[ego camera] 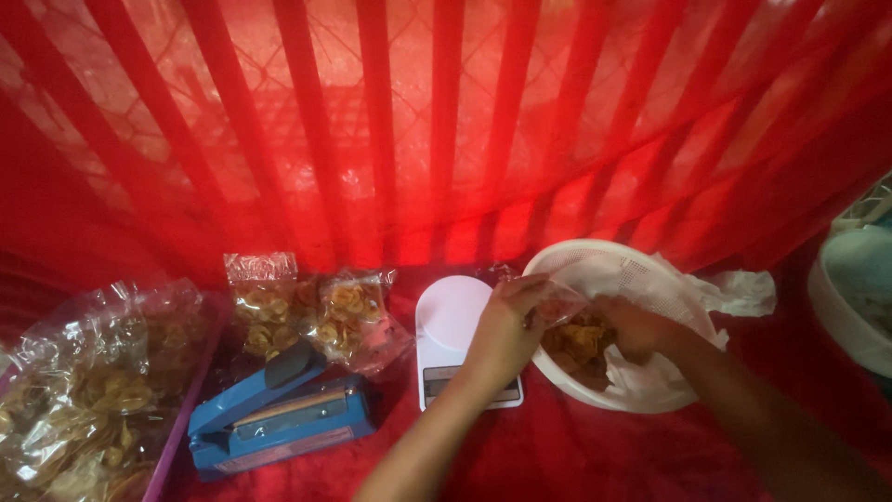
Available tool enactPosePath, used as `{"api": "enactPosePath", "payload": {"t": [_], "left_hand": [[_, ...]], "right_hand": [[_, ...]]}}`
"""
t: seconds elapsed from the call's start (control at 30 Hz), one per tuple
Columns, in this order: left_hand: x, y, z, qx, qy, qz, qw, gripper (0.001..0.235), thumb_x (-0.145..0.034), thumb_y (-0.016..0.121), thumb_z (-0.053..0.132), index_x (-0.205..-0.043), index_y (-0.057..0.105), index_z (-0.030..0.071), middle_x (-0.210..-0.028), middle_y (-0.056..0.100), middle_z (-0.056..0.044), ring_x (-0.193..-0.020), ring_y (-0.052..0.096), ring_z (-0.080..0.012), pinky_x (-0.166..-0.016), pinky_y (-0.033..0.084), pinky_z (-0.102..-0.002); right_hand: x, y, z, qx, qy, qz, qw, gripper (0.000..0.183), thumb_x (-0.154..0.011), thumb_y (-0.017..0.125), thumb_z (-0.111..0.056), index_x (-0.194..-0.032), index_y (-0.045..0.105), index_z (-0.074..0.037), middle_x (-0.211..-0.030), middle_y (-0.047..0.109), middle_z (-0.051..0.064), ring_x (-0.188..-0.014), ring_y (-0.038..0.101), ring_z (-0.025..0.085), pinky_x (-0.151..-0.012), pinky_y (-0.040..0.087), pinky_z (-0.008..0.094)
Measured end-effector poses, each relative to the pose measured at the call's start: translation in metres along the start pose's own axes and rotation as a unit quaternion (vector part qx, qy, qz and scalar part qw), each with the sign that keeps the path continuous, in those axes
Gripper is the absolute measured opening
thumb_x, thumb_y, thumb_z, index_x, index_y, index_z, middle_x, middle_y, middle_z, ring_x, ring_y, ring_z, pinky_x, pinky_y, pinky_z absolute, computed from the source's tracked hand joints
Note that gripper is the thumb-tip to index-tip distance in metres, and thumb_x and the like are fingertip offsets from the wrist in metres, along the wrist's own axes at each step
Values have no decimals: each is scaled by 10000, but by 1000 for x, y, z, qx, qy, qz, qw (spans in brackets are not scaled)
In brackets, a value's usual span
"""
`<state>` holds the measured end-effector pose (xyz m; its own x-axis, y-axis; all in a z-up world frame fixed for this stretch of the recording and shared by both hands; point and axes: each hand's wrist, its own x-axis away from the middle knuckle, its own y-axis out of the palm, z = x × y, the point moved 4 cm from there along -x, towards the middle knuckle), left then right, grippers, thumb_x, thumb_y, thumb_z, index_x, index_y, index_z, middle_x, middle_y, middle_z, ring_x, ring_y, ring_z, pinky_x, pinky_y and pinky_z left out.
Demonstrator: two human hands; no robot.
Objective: The person weighs dried snacks on a digital scale, places them into plastic bags, and seals the bags using a handheld heat sealer. The sealed packages are then placed into a pink tray.
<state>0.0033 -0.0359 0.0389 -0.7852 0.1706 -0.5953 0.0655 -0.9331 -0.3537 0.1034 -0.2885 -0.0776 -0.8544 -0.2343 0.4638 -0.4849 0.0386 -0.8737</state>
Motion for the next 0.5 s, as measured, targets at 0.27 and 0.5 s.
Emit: {"api": "enactPosePath", "payload": {"t": [0.27,0.5], "left_hand": [[2,8,-8,-12,6,-3,1000,412,-835,647,-57,-1231,703,40,-1362,657,-156,-1253,591,-362,-1042,509,-404],[6,16,-14,12,-6,-24,1000,422,-826,624,-82,-1200,738,77,-1442,614,-159,-1260,575,-375,-1060,495,-405]], "right_hand": [[12,-9,-8,-140,52,18,989,598,-956,547,-79,-1521,399,-205,-1467,523,130,-1228,616,313,-962,581,484],[24,-15,-15,-337,102,15,936,512,-1044,350,-375,-1464,493,-120,-1315,684,219,-1021,699,417,-767,566,564]]}}
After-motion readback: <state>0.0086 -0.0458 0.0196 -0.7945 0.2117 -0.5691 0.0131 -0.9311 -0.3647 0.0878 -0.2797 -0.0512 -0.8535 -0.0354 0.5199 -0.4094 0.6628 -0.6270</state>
